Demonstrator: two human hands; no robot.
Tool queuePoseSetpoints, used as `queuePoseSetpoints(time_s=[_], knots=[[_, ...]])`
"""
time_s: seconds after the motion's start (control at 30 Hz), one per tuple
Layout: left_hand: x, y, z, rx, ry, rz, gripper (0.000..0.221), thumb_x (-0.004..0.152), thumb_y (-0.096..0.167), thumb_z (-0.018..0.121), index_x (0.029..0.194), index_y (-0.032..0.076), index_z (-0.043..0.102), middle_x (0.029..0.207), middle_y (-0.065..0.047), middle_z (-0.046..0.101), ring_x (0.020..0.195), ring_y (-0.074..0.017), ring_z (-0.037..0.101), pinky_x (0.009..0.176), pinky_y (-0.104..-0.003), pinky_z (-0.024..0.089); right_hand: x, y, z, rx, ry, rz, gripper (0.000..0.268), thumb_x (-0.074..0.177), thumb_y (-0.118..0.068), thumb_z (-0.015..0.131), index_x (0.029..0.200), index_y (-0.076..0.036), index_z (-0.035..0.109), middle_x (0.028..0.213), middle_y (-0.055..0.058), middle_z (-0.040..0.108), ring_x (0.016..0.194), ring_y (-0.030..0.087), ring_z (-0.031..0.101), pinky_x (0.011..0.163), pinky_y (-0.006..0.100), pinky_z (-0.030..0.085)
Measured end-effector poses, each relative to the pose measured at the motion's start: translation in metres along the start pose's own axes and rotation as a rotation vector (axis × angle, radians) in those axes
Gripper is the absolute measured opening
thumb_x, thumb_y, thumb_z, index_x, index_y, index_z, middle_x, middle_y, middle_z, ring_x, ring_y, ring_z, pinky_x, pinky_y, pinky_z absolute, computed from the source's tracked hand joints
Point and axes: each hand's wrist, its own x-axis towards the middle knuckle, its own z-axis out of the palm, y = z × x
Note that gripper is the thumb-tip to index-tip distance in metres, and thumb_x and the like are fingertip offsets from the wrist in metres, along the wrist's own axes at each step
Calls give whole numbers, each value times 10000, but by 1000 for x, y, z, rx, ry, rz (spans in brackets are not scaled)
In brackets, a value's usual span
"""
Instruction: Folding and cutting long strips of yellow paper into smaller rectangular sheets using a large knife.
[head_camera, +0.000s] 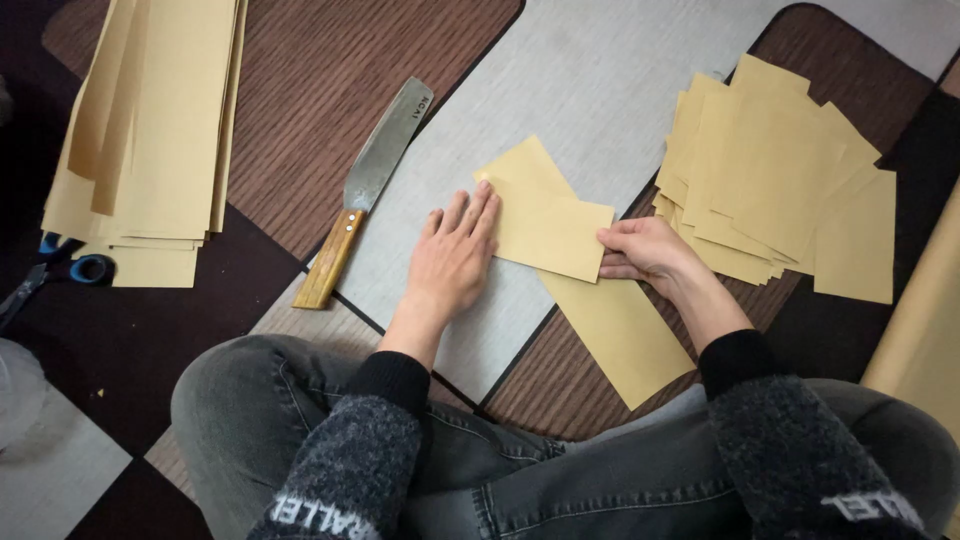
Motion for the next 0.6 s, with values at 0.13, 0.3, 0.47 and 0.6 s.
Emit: queuePoseSetpoints(time_s=[0.13,0.3,0.47,0.6], knots=[[0,-1,1,-2,8,4,688,1180,375,512,1815,177,338,1906,-36,295,1697,-301,334,1335,-537,325,4,3,-1,4,3,-4,224,1096,-189,780,1092,28,727,944,182,800,838,331,859,831,485,744],[1,-2,6,-12,6,15,687,1182,379,498,1816,173,334,1906,-41,289,1701,-307,322,1331,-544,322,-3,-3,2,-16,12,-1,247,1104,-193,771,1145,46,724,981,192,813,877,328,860,861,490,737],[1,-2,5,-20,-8,11,685,1186,373,488,1819,167,325,1910,-47,279,1708,-315,308,1339,-548,301,0,0,0,-3,10,-3,249,1101,-196,776,1148,43,723,957,182,810,839,317,859,833,478,744],[0,-1,3,-48,-38,-1,689,1189,371,483,1824,165,310,1922,-48,245,1725,-321,277,1355,-557,276,-3,-3,1,0,14,0,225,1097,-184,775,1137,30,721,936,159,805,808,291,856,815,456,747]])
